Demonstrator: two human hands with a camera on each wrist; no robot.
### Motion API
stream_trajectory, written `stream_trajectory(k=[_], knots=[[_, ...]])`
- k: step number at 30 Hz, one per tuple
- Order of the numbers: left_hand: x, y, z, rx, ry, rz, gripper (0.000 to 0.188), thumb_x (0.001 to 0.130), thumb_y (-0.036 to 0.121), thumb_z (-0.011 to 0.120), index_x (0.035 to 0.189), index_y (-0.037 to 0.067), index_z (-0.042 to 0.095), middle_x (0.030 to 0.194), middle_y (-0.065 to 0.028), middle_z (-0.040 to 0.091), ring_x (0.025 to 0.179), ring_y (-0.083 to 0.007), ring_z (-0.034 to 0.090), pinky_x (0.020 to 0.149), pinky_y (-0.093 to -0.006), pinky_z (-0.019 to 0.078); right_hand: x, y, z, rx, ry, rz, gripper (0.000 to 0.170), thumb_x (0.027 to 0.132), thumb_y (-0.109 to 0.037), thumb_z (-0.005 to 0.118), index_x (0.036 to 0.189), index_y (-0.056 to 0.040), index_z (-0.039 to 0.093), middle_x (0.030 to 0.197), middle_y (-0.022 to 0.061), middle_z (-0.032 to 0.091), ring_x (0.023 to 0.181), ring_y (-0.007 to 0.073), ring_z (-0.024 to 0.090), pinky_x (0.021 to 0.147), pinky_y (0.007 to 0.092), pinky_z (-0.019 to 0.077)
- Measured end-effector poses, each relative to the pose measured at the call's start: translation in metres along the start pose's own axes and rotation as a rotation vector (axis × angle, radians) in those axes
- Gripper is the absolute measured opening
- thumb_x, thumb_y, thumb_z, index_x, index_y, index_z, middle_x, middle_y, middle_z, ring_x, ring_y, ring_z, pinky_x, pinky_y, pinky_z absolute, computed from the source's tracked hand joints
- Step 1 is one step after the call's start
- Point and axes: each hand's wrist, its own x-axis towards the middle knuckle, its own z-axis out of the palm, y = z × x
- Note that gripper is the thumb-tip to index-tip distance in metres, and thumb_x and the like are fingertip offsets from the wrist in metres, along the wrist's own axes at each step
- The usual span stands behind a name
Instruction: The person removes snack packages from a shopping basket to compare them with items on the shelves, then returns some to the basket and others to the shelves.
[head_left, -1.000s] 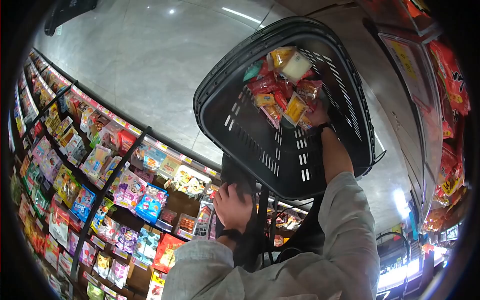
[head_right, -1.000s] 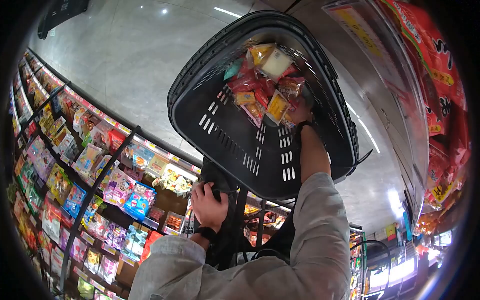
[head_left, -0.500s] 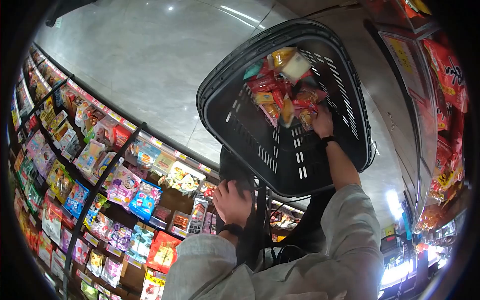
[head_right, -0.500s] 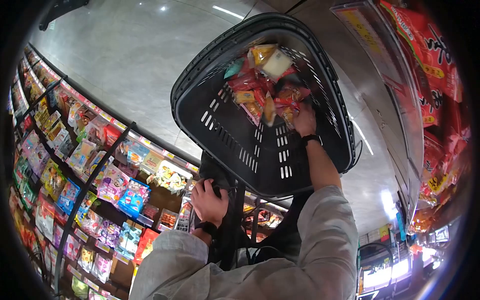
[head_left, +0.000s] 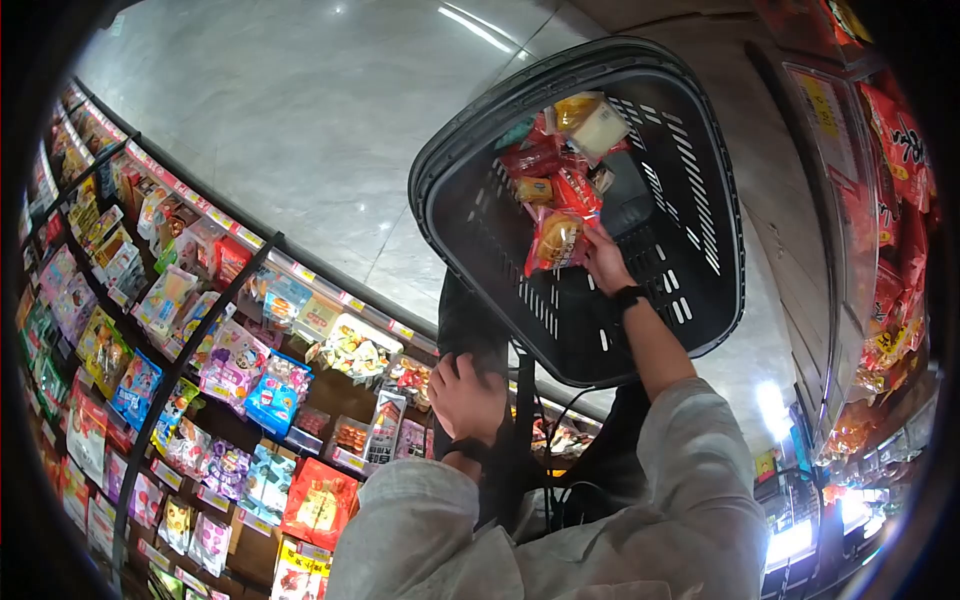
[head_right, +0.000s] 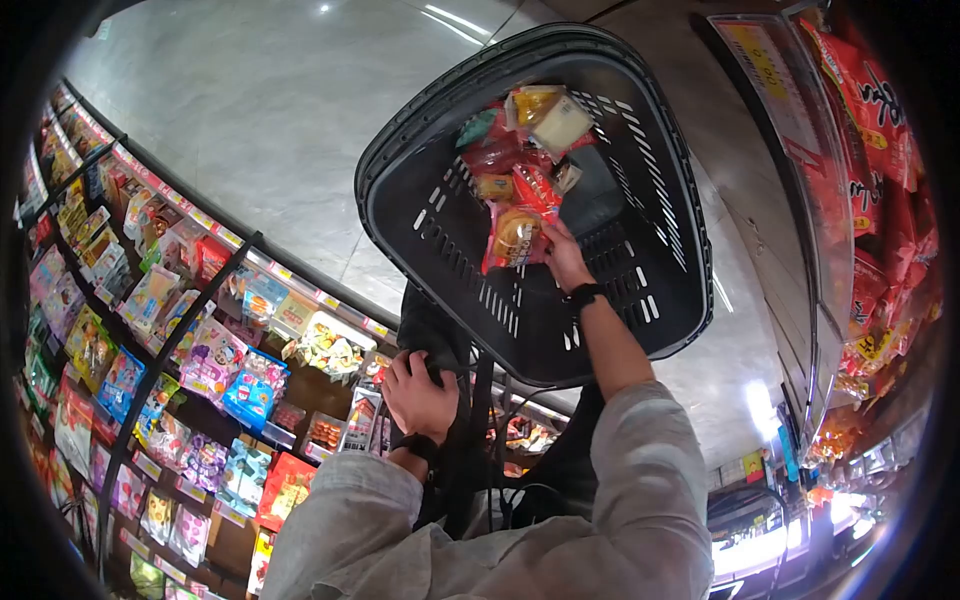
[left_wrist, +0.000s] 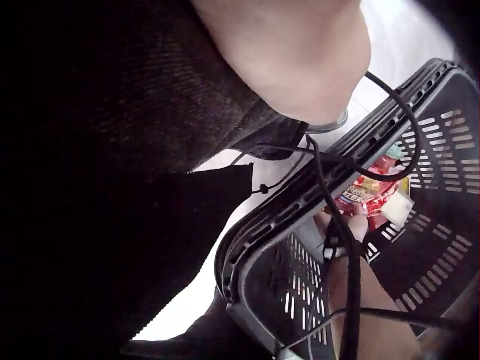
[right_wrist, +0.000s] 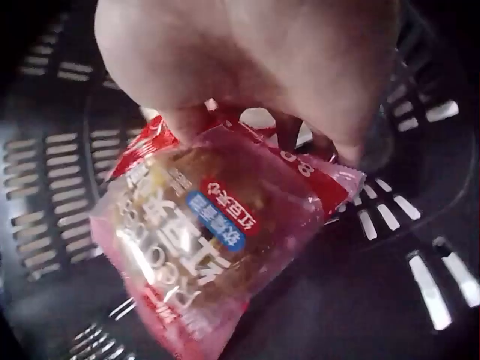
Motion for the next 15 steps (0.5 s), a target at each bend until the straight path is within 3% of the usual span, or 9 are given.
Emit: stream_trajectory(k=[2,6,9,12,15], knots=[[-0.001,-0.001,-0.001,-0.008,0.0,0.003,0.037,0.078,0.027,0.068,0.111,0.008,0.065,0.12,-0.0152,0.062,0.113,-0.0368,0.058,0.097,-0.0493,0.0454,0.028,0.032,-0.001,0.11,0.108,0.084,0.033,0.107,-0.02,0.051,0.138,-0.011,0.056,0.13,0.0058,0.066,0.121,0.0197,0.063,0.103,0.0406,0.0506],[0.002,-0.004,-0.005,-0.046,-0.067,-0.025,0.041,0.079,0.027,0.067,0.114,0.006,0.065,0.125,-0.0186,0.062,0.119,-0.0385,0.057,0.103,-0.0512,0.0437,0.084,0.093,-0.008,0.418,0.13,0.008,0.032,0.105,-0.014,0.051,0.136,-0.0087,0.056,0.125,0.0082,0.069,0.112,0.0246,0.068,0.102,0.0446,0.0537],[-0.003,-0.009,-0.005,-0.04,-0.064,-0.007,0.041,0.079,0.028,0.067,0.114,0.007,0.065,0.124,-0.0172,0.062,0.117,-0.0383,0.057,0.102,-0.0507,0.0435,0.089,0.096,-0.012,0.377,0.149,-0.021,0.03,0.103,-0.011,0.052,0.133,-0.0078,0.058,0.122,0.0081,0.07,0.109,0.0242,0.069,0.099,0.0437,0.0549],[-0.002,-0.01,-0.005,-0.028,-0.015,0.018,0.04,0.078,0.028,0.068,0.112,0.008,0.065,0.122,-0.0149,0.062,0.114,-0.0379,0.058,0.1,-0.0498,0.044,0.098,0.096,-0.01,0.322,0.216,-0.099,0.031,0.101,-0.015,0.055,0.132,-0.0085,0.058,0.119,0.0116,0.071,0.105,0.0286,0.071,0.091,0.0488,0.0594],[-0.003,-0.014,-0.002,-0.044,0.0,0.024,0.04,0.077,0.028,0.068,0.112,0.008,0.065,0.122,-0.0149,0.062,0.114,-0.0378,0.058,0.101,-0.0498,0.0438,0.101,0.091,-0.012,0.159,0.385,-0.064,0.029,0.1,-0.013,0.057,0.127,-0.0048,0.061,0.116,0.0127,0.071,0.103,0.0281,0.072,0.091,0.0482,0.0594]])
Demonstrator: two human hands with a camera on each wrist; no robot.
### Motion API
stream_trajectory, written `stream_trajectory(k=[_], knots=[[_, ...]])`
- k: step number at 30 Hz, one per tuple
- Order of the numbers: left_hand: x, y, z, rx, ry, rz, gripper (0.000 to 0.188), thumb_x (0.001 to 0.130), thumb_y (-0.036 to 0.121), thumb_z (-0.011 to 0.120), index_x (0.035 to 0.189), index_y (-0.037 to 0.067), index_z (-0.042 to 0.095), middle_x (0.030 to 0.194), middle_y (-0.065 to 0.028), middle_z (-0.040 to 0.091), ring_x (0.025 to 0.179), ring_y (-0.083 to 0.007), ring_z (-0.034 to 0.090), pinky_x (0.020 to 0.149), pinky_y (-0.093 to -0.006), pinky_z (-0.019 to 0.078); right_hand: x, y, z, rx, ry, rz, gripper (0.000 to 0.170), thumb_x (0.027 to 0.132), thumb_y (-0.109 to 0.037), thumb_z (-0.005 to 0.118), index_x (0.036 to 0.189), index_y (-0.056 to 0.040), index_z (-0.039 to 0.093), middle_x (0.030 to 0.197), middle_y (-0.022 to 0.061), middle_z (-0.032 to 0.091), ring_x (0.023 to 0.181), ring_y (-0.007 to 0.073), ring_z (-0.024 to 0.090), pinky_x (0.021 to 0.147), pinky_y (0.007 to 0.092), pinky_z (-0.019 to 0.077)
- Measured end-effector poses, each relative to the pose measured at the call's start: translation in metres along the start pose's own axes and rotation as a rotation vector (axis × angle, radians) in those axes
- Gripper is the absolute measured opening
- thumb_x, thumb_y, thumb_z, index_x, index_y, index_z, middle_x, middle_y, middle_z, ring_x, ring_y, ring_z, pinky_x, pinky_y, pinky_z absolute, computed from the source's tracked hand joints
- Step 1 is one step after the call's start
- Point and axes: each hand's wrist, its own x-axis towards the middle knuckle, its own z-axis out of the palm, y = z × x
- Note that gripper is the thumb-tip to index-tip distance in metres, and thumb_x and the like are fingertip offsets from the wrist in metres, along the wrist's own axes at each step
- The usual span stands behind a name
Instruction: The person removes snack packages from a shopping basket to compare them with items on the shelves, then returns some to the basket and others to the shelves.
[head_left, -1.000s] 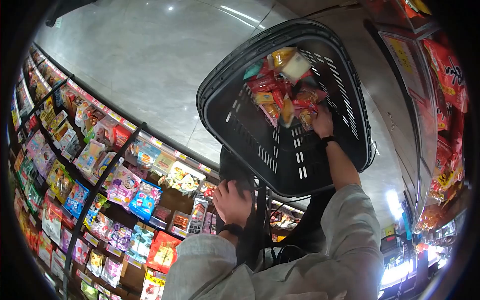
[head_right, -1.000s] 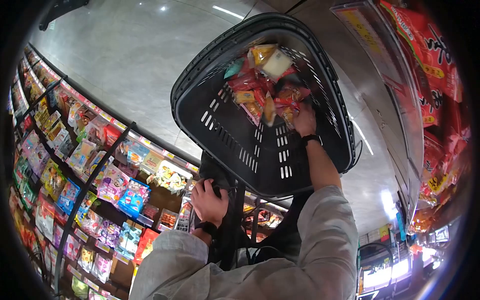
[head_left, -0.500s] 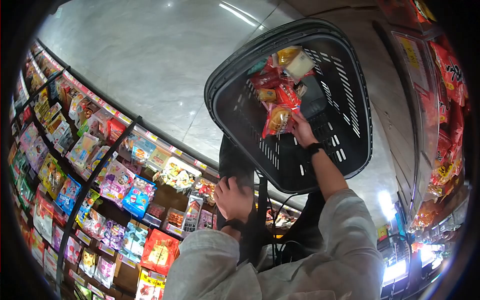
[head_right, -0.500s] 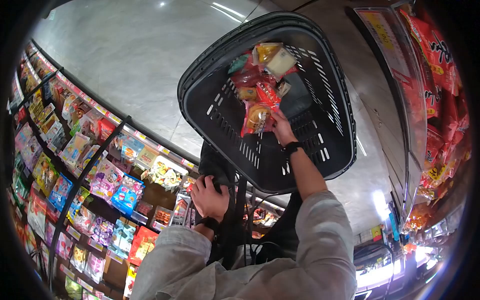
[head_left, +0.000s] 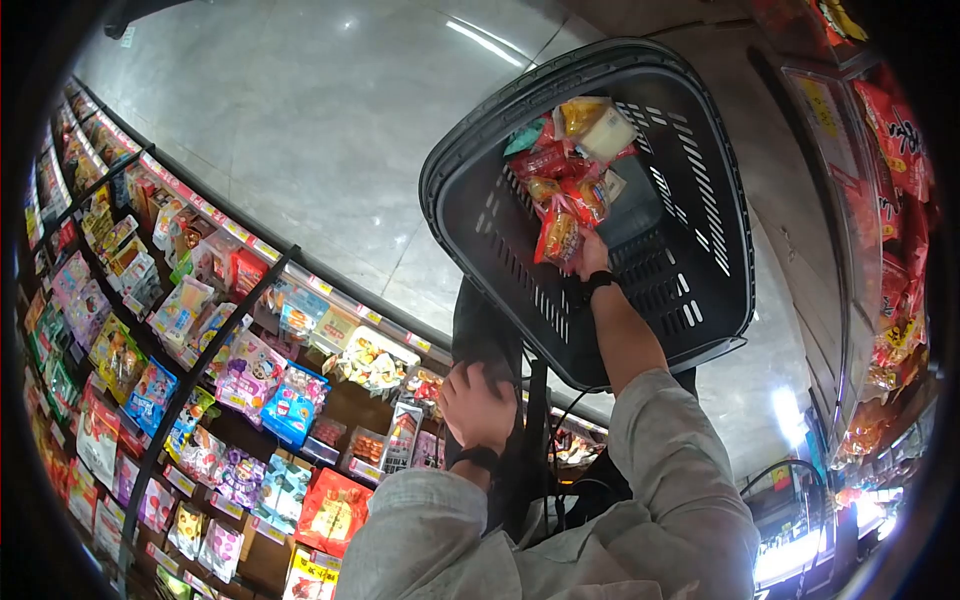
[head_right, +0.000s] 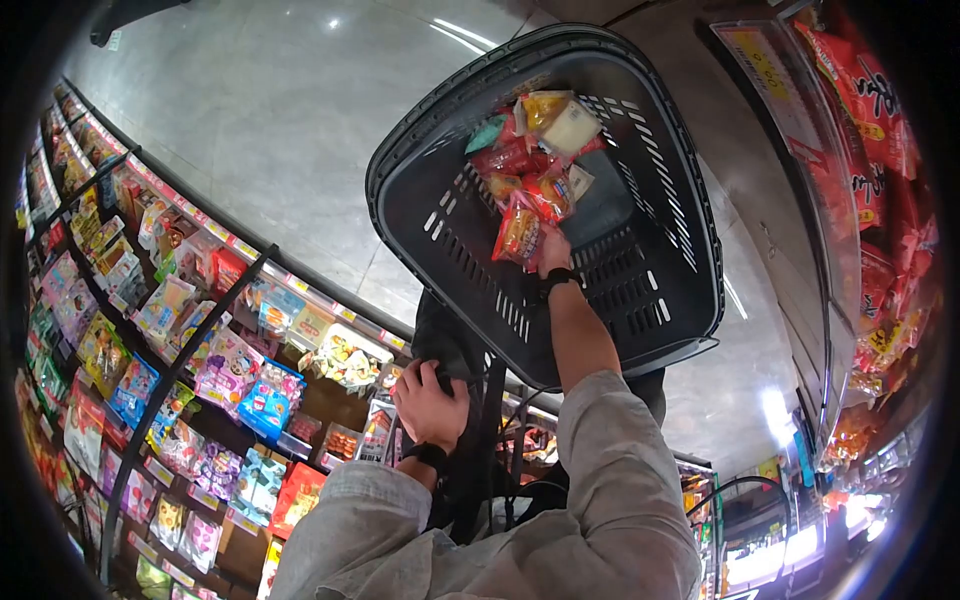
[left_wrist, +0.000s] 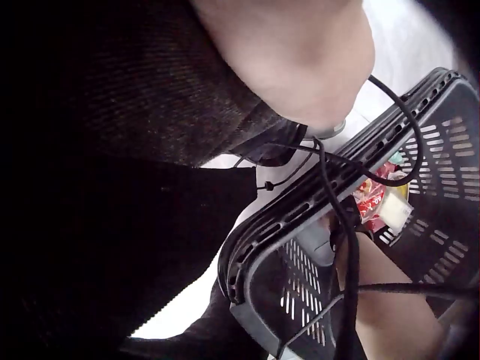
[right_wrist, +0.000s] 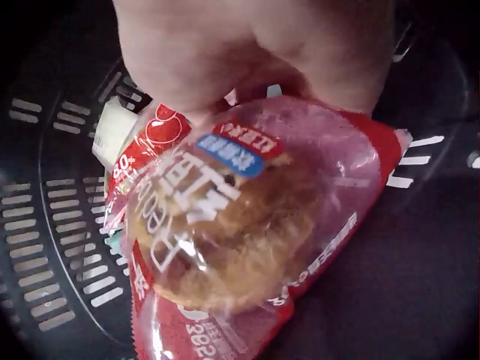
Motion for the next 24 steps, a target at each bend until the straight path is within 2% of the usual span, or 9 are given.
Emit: stream_trajectory(k=[3,6,9,15,16,18,22,23,24], knots=[[0.001,-0.001,-0.002,-0.011,0.01,0.01,0.04,0.077,0.028,0.069,0.111,0.009,0.065,0.121,-0.0147,0.062,0.114,-0.0376,0.058,0.1,-0.0497,0.0444,-0.021,-0.024,0.006,-0.012,-0.013,0.053,0.028,0.098,-0.015,0.058,0.122,-0.0018,0.063,0.111,0.0117,0.071,0.098,0.0268,0.072,0.086,0.0427,0.0599],[0.001,0.005,-0.005,-0.023,0.027,-0.014,0.038,0.076,0.027,0.069,0.109,0.009,0.066,0.118,-0.0142,0.063,0.113,-0.0372,0.058,0.098,-0.0499,0.0454,-0.034,-0.037,-0.002,0.066,-0.051,0.086,0.029,0.101,-0.02,0.055,0.121,-0.0021,0.064,0.107,0.0113,0.072,0.094,0.027,0.073,0.082,0.0431,0.0607],[0.003,0.007,-0.006,-0.029,0.064,-0.033,0.035,0.074,0.027,0.069,0.105,0.01,0.066,0.113,-0.0132,0.063,0.11,-0.0367,0.058,0.094,-0.0506,0.0465,-0.047,-0.057,-0.037,-0.023,-0.265,0.164,0.033,0.104,-0.027,0.051,0.121,-0.003,0.065,0.108,0.011,0.073,0.096,0.0262,0.073,0.083,0.0424,0.0609],[0.02,0.008,-0.033,-0.172,0.105,-0.003,0.035,0.075,0.027,0.068,0.106,0.01,0.066,0.117,-0.0139,0.065,0.107,-0.0368,0.06,0.093,-0.0504,0.0481,-0.208,-0.15,-0.075,-0.034,-0.372,0.228,0.035,0.108,-0.028,0.044,0.125,-0.0048,0.063,0.114,0.0124,0.074,0.1,0.0247,0.073,0.089,0.0403,0.06],[0.025,0.005,-0.039,-0.215,0.112,0.011,0.036,0.075,0.027,0.068,0.106,0.01,0.066,0.117,-0.0141,0.065,0.107,-0.0371,0.061,0.093,-0.0506,0.0484,-0.263,-0.171,-0.069,-0.053,-0.358,0.192,0.039,0.109,-0.031,0.043,0.129,-0.002,0.06,0.118,0.0148,0.073,0.101,0.025,0.073,0.091,0.0384,0.059],[0.037,-0.018,-0.042,-0.361,0.014,0.067,0.052,0.078,0.033,0.071,0.124,0.009,0.064,0.122,-0.0192,0.064,0.112,-0.0415,0.059,0.097,-0.0526,0.0478,-0.353,-0.194,-0.087,-0.055,-0.389,0.098,0.034,0.108,-0.025,0.047,0.129,-0.001,0.06,0.117,0.016,0.072,0.1,0.0238,0.073,0.089,0.037,0.0595],[0.043,-0.081,-0.06,-0.423,-0.17,0.25,0.075,0.078,0.043,0.076,0.141,0.006,0.056,0.127,-0.0264,0.063,0.12,-0.0464,0.057,0.104,-0.0533,0.0449,-0.6,-0.237,-0.065,-0.324,-0.257,-0.281,0.03,0.102,-0.013,0.055,0.126,0.0027,0.064,0.115,0.0091,0.072,0.1,0.014,0.069,0.089,0.0296,0.0558],[0.046,-0.09,-0.079,-0.366,-0.308,0.305,0.067,0.085,0.042,0.074,0.138,0.004,0.057,0.123,-0.0216,0.067,0.116,-0.0368,0.063,0.101,-0.045,0.0489,-0.644,-0.238,-0.068,-0.356,-0.245,-0.337,0.028,0.1,-0.011,0.057,0.123,0.002,0.066,0.113,0.0068,0.072,0.1,0.0123,0.068,0.088,0.0289,0.0542],[0.039,-0.095,-0.1,-0.552,-0.48,0.316,0.063,0.089,0.041,0.073,0.137,0.004,0.057,0.121,-0.0191,0.068,0.114,-0.0326,0.063,0.1,-0.0418,0.0494,-0.685,-0.237,-0.073,-0.398,-0.237,-0.376,0.027,0.098,-0.009,0.058,0.121,0.0013,0.069,0.112,0.0045,0.072,0.099,0.0107,0.066,0.088,0.0283,0.0527]])
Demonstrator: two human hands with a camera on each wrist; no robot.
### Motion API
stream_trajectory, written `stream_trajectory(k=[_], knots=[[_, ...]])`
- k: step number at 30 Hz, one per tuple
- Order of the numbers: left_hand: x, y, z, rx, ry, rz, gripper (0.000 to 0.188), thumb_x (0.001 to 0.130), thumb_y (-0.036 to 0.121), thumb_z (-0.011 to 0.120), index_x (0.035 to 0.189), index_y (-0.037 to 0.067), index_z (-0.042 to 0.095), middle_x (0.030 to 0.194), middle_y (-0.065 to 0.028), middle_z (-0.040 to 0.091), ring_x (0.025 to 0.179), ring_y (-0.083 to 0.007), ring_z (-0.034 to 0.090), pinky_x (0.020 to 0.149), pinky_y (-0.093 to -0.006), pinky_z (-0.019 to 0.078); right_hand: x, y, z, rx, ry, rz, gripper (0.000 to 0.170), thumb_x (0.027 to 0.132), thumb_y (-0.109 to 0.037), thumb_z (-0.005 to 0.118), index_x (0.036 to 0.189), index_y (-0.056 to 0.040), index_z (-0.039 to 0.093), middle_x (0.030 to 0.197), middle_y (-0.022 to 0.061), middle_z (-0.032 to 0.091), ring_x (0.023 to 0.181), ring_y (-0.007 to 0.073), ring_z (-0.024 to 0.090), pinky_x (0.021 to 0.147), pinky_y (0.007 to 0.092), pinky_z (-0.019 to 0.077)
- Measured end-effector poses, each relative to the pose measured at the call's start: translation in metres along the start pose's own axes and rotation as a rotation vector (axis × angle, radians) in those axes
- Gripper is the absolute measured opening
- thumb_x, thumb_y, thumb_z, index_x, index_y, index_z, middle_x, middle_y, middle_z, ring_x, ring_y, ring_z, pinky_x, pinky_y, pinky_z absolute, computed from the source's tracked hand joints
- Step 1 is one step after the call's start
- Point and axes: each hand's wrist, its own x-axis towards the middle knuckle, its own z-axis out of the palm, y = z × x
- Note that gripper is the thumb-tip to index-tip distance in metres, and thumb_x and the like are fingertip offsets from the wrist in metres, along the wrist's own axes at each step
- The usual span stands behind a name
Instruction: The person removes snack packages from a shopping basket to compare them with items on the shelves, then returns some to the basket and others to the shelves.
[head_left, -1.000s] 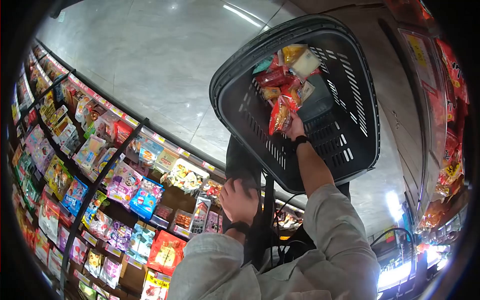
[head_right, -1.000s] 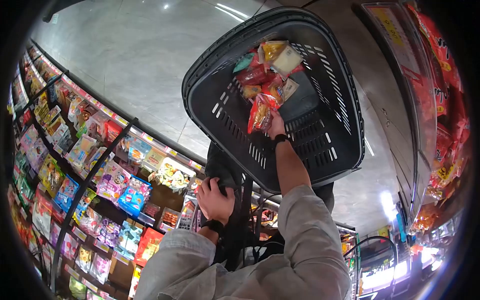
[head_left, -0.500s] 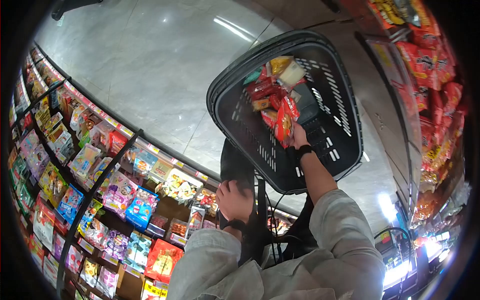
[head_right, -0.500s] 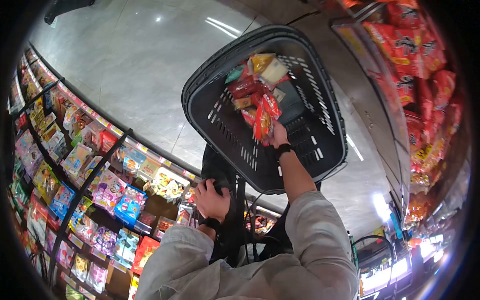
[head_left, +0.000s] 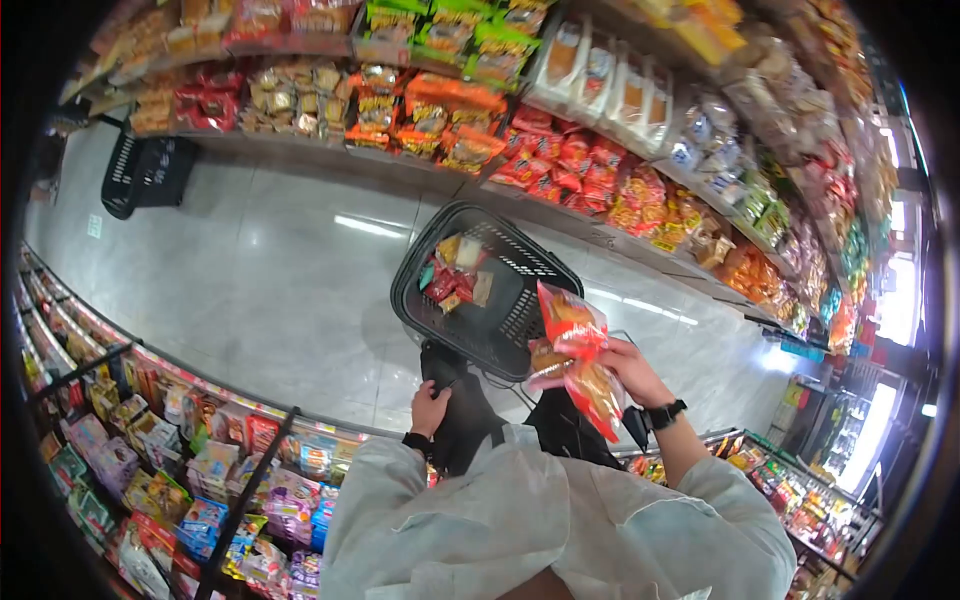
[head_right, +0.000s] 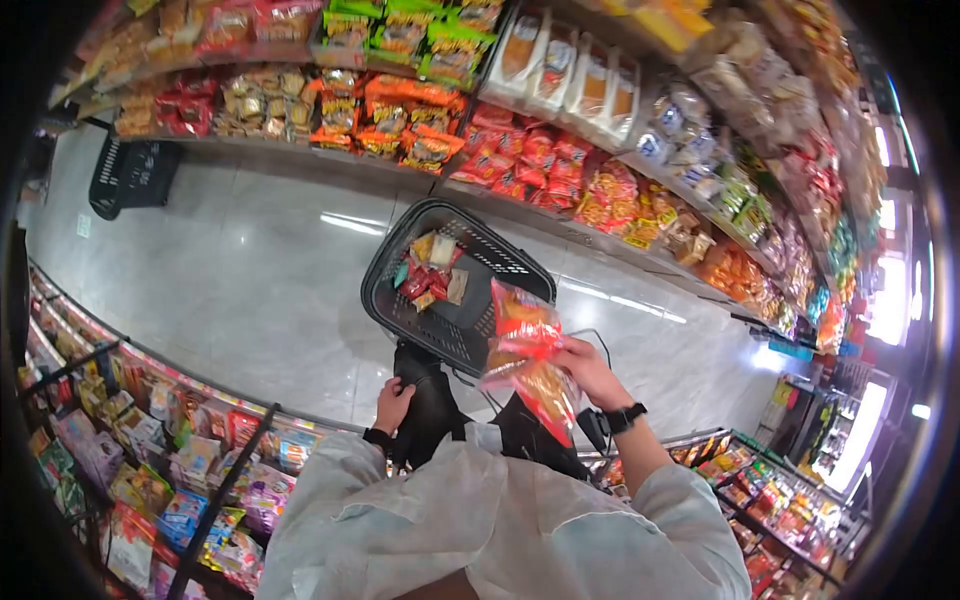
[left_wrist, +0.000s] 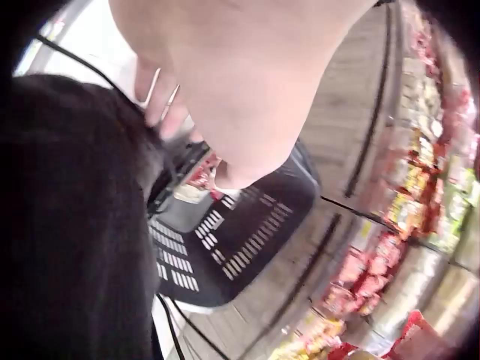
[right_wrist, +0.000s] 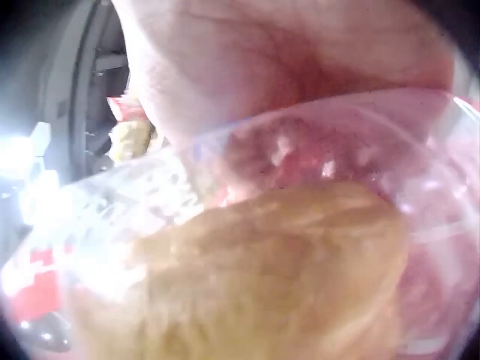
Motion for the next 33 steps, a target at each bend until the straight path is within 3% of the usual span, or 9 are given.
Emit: stream_trajectory(k=[2,3,6,10,13,18,19,27,33], knots=[[-0.024,0.022,-0.034,-0.406,-0.278,0.036,0.056,0.095,0.039,0.07,0.136,0.003,0.058,0.117,-0.0139,0.07,0.11,-0.0242,0.065,0.097,-0.0352,0.0506,-0.065,-0.021,0.011,-0.211,-0.04,-0.119,0.025,0.098,-0.009,0.058,0.119,-0.002,0.07,0.107,0.0007,0.071,0.093,0.0096,0.064,0.086,0.0281,0.051],[-0.04,0.05,-0.056,-0.352,-0.345,0.101,0.047,0.102,0.036,0.063,0.135,0.003,0.058,0.118,-0.0081,0.068,0.108,-0.0158,0.063,0.093,-0.0293,0.05,-0.095,-0.036,0.021,-0.272,-0.054,-0.059,0.023,0.096,-0.007,0.059,0.117,-0.0026,0.069,0.102,0.0014,0.07,0.091,0.0113,0.062,0.084,0.029,0.05],[-0.105,0.143,-0.115,-0.465,-0.467,0.233,0.047,0.106,0.037,0.057,0.14,0.005,0.054,0.121,-0.0081,0.067,0.111,-0.0158,0.063,0.096,-0.032,0.0506,-0.143,-0.021,0.043,-0.402,-0.118,-0.43,0.023,0.095,-0.007,0.061,0.117,-0.0022,0.069,0.1,-0.0002,0.065,0.085,0.0065,0.057,0.074,0.0241,0.0475],[-0.182,0.23,-0.151,-0.684,-0.737,0.3,0.057,0.109,0.047,0.041,0.149,0.007,0.047,0.135,-0.0125,0.062,0.125,-0.0207,0.059,0.107,-0.0374,0.0471,-0.173,-0.008,0.071,-0.611,-0.329,-0.668,0.026,0.088,-0.003,0.063,0.114,-0.0019,0.067,0.104,0.0147,0.065,0.097,0.0321,0.064,0.086,0.039,0.0512],[-0.234,0.242,-0.151,-0.607,-0.918,0.322,0.064,0.109,0.052,0.036,0.154,0.006,0.043,0.141,-0.0143,0.059,0.13,-0.0227,0.057,0.112,-0.0381,0.0443,-0.198,0.014,0.085,-0.629,-0.436,-0.682,0.021,0.089,-0.006,0.061,0.108,-0.001,0.065,0.104,0.0159,0.065,0.1,0.0354,0.063,0.087,0.0424,0.0509],[-0.29,0.196,-0.134,-0.485,-0.888,0.443,0.068,0.108,0.046,0.048,0.157,0.001,0.035,0.153,-0.0141,0.048,0.142,-0.0224,0.047,0.118,-0.0379,0.0375,-0.209,0.053,0.069,-0.643,-0.491,-0.786,0.02,0.088,-0.007,0.061,0.106,-0.0007,0.064,0.105,0.0167,0.065,0.103,0.0362,0.063,0.089,0.0426,0.0512],[-0.312,0.191,-0.132,-0.511,-0.838,0.304,0.067,0.107,0.041,0.052,0.156,-0.002,0.034,0.157,-0.0134,0.044,0.145,-0.0223,0.043,0.12,-0.0394,0.0351,-0.212,0.059,0.069,-0.636,-0.508,-0.78,0.02,0.088,-0.007,0.061,0.107,-0.0007,0.064,0.107,0.0167,0.066,0.104,0.036,0.063,0.091,0.0424,0.0507],[-0.359,0.107,-0.102,-0.912,-0.705,0.255,0.052,0.109,0.032,0.049,0.149,0.0,0.044,0.146,-0.0105,0.054,0.136,-0.019,0.051,0.115,-0.0357,0.0395,-0.221,0.097,0.088,-0.576,-0.643,-0.765,0.023,0.089,-0.008,0.061,0.11,-0.0015,0.065,0.125,0.0163,0.065,0.119,0.0337,0.06,0.1,0.0396,0.0463],[-0.355,0.068,-0.119,-1.008,-0.631,0.337,0.049,0.104,0.02,0.055,0.148,0.0,0.044,0.144,-0.0104,0.056,0.133,-0.0188,0.053,0.112,-0.0348,0.0413,-0.214,0.094,0.12,-0.678,-0.637,-0.638,0.03,0.088,-0.01,0.064,0.118,-0.0044,0.063,0.114,0.0121,0.068,0.112,0.0281,0.063,0.096,0.0368,0.0465]])
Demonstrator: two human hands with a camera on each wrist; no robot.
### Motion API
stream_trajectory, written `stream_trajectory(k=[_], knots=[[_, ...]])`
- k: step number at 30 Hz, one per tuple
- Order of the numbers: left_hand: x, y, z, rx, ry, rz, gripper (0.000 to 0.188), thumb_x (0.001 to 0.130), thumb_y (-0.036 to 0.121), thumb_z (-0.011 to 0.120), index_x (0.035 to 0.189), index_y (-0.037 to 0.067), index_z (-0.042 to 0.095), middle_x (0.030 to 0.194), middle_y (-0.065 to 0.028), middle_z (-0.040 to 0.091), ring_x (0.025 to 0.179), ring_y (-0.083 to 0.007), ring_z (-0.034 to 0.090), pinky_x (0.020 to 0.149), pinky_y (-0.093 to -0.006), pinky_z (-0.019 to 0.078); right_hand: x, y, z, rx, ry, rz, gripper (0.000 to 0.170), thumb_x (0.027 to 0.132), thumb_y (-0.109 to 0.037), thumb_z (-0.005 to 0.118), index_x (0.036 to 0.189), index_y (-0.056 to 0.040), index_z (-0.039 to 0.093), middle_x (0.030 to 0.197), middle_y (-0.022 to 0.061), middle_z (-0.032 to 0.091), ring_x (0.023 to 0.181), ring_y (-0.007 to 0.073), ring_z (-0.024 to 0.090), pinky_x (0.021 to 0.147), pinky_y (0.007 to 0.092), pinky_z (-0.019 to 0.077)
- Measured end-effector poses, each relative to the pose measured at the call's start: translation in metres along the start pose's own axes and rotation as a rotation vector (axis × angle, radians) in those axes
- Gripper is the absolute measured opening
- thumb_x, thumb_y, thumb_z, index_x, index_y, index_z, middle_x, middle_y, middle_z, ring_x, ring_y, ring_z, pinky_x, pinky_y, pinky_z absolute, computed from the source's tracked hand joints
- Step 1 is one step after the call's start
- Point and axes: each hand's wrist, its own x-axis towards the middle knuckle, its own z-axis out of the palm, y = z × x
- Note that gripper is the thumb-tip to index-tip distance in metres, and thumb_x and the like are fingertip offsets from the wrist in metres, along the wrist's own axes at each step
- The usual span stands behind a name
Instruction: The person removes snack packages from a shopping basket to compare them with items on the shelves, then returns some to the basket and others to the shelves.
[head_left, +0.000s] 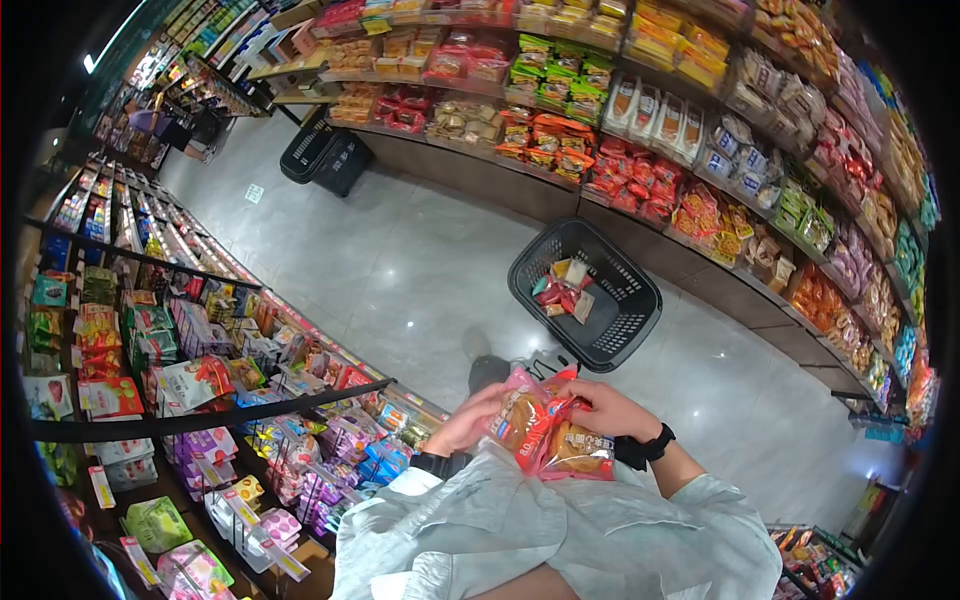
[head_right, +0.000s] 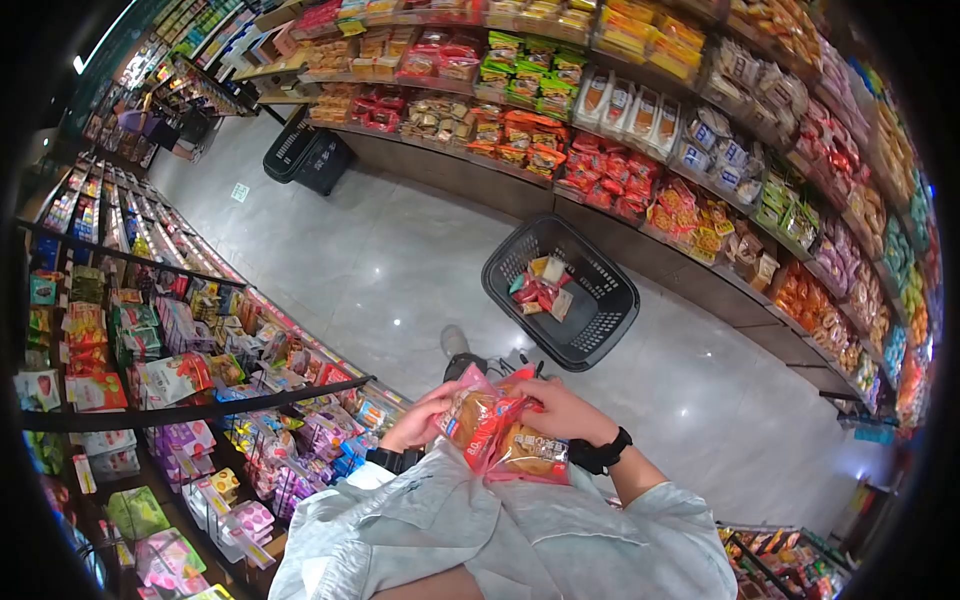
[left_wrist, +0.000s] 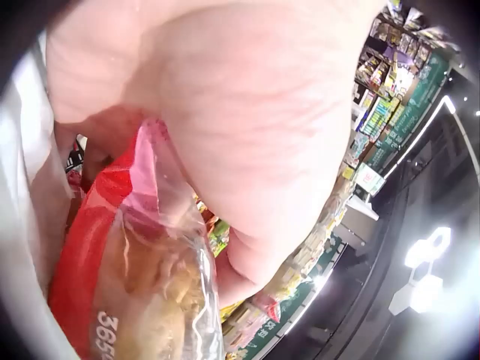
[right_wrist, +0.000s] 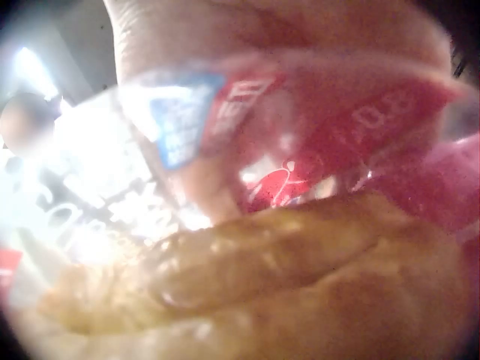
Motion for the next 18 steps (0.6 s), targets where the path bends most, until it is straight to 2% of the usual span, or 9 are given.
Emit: stream_trajectory(k=[3,6,9,12,18], knots=[[-0.012,0.009,-0.024,-0.073,0.076,0.112,0.051,0.102,0.016,0.054,0.149,0.0,0.043,0.145,-0.0116,0.055,0.134,-0.0204,0.053,0.113,-0.036,0.0411,0.035,-0.021,0.011,0.111,-0.03,0.073,0.036,0.089,-0.01,0.064,0.125,-0.0052,0.059,0.106,0.0092,0.067,0.105,0.0229,0.063,0.091,0.0362,0.0486],[-0.027,0.03,-0.053,-0.221,0.137,0.244,0.052,0.101,0.015,0.052,0.15,0.0,0.041,0.147,-0.0128,0.054,0.136,-0.0234,0.053,0.114,-0.0388,0.0417,0.083,-0.043,0.027,0.011,-0.029,0.057,0.044,0.091,-0.006,0.062,0.134,-0.0032,0.054,0.107,0.0061,0.062,0.102,0.0171,0.061,0.092,0.0309,0.0492],[-0.045,0.057,-0.092,-0.373,0.179,0.339,0.053,0.101,0.016,0.051,0.151,0.001,0.04,0.149,-0.0132,0.053,0.138,-0.0263,0.051,0.114,-0.0427,0.0427,0.135,-0.062,0.043,-0.074,-0.069,0.022,0.048,0.092,-0.006,0.061,0.138,-0.0035,0.052,0.108,0.0063,0.062,0.102,0.0158,0.06,0.093,0.0313,0.0493],[-0.056,0.075,-0.14,-0.48,0.239,0.41,0.055,0.102,0.018,0.051,0.153,0.003,0.038,0.15,-0.0125,0.051,0.139,-0.0281,0.05,0.115,-0.0469,0.0424,0.185,-0.081,0.053,-0.061,-0.143,0.092,0.048,0.092,-0.011,0.061,0.138,-0.0029,0.053,0.111,0.0118,0.067,0.104,0.023,0.066,0.092,0.0363,0.0516],[-0.081,0.147,-0.183,-0.476,0.353,0.556,0.063,0.1,0.014,0.057,0.156,0.012,0.03,0.154,-0.0097,0.044,0.143,-0.0294,0.044,0.118,-0.0514,0.0401,0.261,-0.115,0.07,-0.112,-0.209,0.011,0.05,0.091,-0.013,0.059,0.139,-0.0032,0.054,0.127,0.0161,0.065,0.118,0.0276,0.064,0.102,0.0383,0.0498]])
